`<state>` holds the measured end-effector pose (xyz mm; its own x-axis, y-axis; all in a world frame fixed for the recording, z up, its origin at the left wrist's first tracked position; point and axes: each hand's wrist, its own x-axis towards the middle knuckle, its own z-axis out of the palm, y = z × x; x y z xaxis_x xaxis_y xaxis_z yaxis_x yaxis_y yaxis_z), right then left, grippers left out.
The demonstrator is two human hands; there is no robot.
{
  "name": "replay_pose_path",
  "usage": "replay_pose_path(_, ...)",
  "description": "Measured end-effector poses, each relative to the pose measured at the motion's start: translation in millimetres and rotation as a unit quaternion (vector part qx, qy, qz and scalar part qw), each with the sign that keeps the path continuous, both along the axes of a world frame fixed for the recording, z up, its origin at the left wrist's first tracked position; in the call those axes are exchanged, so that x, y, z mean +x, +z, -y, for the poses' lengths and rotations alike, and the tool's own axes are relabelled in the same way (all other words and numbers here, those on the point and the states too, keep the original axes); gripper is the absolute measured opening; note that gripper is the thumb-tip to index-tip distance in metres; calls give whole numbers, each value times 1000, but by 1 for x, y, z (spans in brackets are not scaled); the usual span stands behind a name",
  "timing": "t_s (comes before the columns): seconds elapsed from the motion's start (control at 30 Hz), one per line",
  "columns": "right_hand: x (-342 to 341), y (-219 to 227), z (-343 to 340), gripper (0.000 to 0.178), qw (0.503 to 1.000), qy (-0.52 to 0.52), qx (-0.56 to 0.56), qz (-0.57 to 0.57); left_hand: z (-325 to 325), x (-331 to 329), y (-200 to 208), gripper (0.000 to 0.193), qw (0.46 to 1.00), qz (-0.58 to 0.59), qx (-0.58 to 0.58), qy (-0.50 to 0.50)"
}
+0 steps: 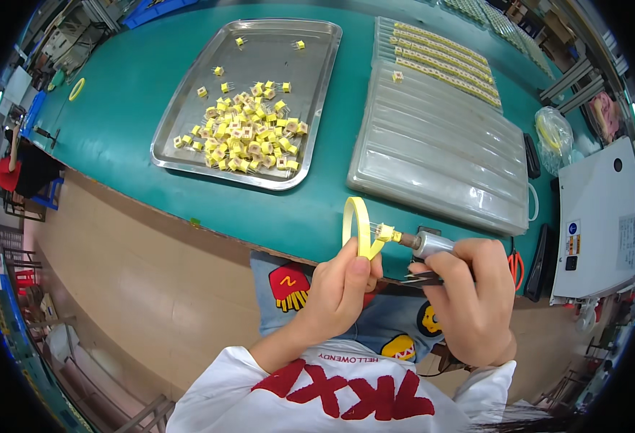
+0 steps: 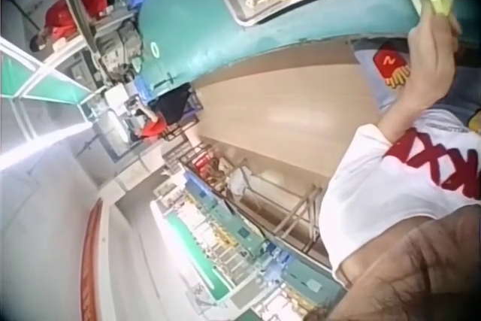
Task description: The person picks up a transformer from a tray, wraps yellow tape around it, and cuts the tape with shears before placing it into a plastic tray, repeating the process for a second transformer.
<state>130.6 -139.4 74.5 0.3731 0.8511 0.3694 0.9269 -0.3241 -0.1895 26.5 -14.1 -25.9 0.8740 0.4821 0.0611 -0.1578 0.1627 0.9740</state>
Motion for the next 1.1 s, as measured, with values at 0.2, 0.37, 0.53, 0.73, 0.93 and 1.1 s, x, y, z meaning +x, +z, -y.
replay_pose_path(0.2, -5, -2, -11, 54, 997, 19, -7, 71, -2, 0, 2, 33, 1000, -7, 15, 9)
replay_pose_path(0.37, -6, -3, -16, 50, 993, 11, -39, 108, -4, 0, 3, 32, 1000, -10, 9, -8)
replay_pose_path(0.53, -8, -9, -23, 39, 984, 17, -25, 175, -6, 0, 3, 31, 1000, -5, 10, -20)
replay_pose_path(0.73, -9, -13, -27, 47, 983, 10, -23, 182, -7, 0, 2, 31, 1000, -6, 21, -20)
replay_pose_path(0.93, -6, -15, -27, 58, 976, 26, -20, 217, -8, 0, 1, 36, 1000, -14, 17, -18)
replay_pose_path(1.1, -1, -3, -11, 51, 985, 47, -49, 157, -7, -4, -19, 57, 997, 34, -61, 22)
